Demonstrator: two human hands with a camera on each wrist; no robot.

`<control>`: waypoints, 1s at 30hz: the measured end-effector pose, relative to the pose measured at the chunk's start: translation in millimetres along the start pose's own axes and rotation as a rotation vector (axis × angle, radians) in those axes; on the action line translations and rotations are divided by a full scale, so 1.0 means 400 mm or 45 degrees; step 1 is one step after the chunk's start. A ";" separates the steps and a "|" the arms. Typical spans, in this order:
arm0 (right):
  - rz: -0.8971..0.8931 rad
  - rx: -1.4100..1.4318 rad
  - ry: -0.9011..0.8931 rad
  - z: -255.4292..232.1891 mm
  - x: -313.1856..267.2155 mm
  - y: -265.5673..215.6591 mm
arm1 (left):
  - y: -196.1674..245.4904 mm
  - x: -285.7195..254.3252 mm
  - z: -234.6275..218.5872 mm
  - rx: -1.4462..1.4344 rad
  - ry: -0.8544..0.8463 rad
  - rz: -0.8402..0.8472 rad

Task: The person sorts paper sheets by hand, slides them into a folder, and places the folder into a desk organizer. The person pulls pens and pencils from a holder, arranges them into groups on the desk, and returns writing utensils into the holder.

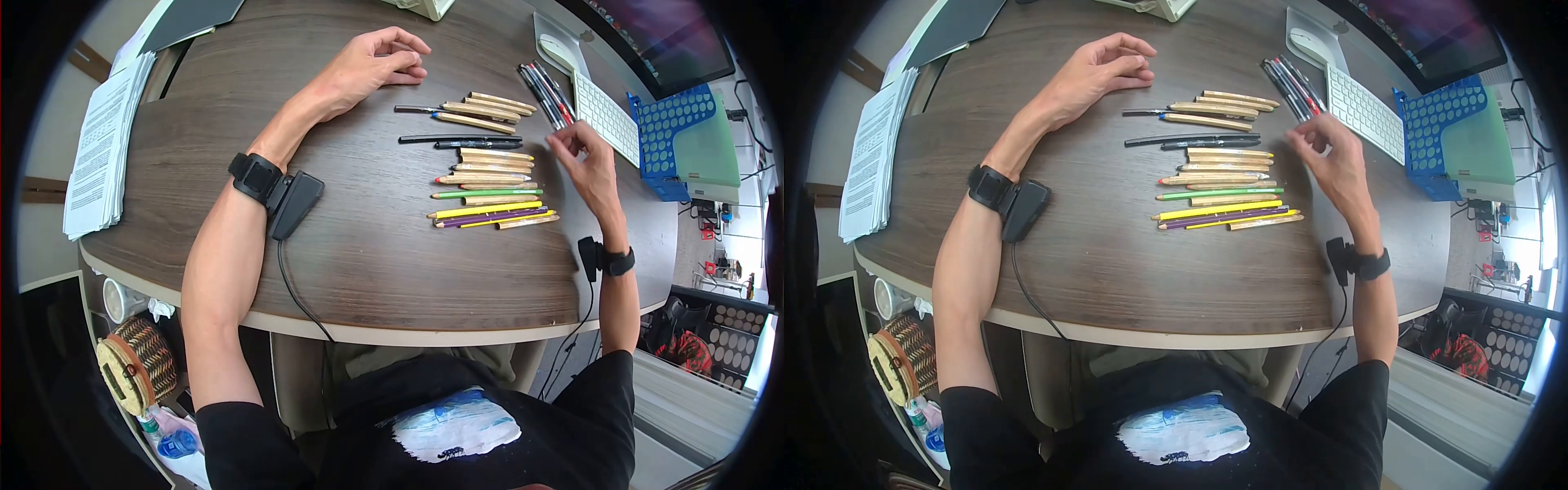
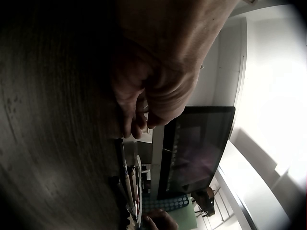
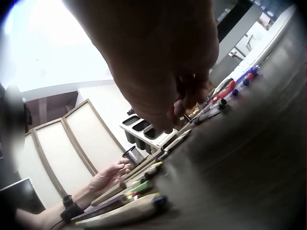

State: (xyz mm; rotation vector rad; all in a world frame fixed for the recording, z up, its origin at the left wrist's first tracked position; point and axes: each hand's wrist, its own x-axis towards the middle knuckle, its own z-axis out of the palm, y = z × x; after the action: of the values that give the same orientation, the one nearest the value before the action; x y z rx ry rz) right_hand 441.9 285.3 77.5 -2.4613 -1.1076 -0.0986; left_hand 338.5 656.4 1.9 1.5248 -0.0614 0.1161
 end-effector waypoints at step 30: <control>-0.027 0.253 -0.325 -0.026 -0.131 -0.060 | -0.012 0.007 -0.003 0.008 -0.005 0.007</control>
State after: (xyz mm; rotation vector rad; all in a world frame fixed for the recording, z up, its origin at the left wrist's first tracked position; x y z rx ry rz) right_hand 390.0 258.5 83.1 -2.3284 -1.1846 0.3128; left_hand 341.7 657.6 -2.5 1.5310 -0.0684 0.1177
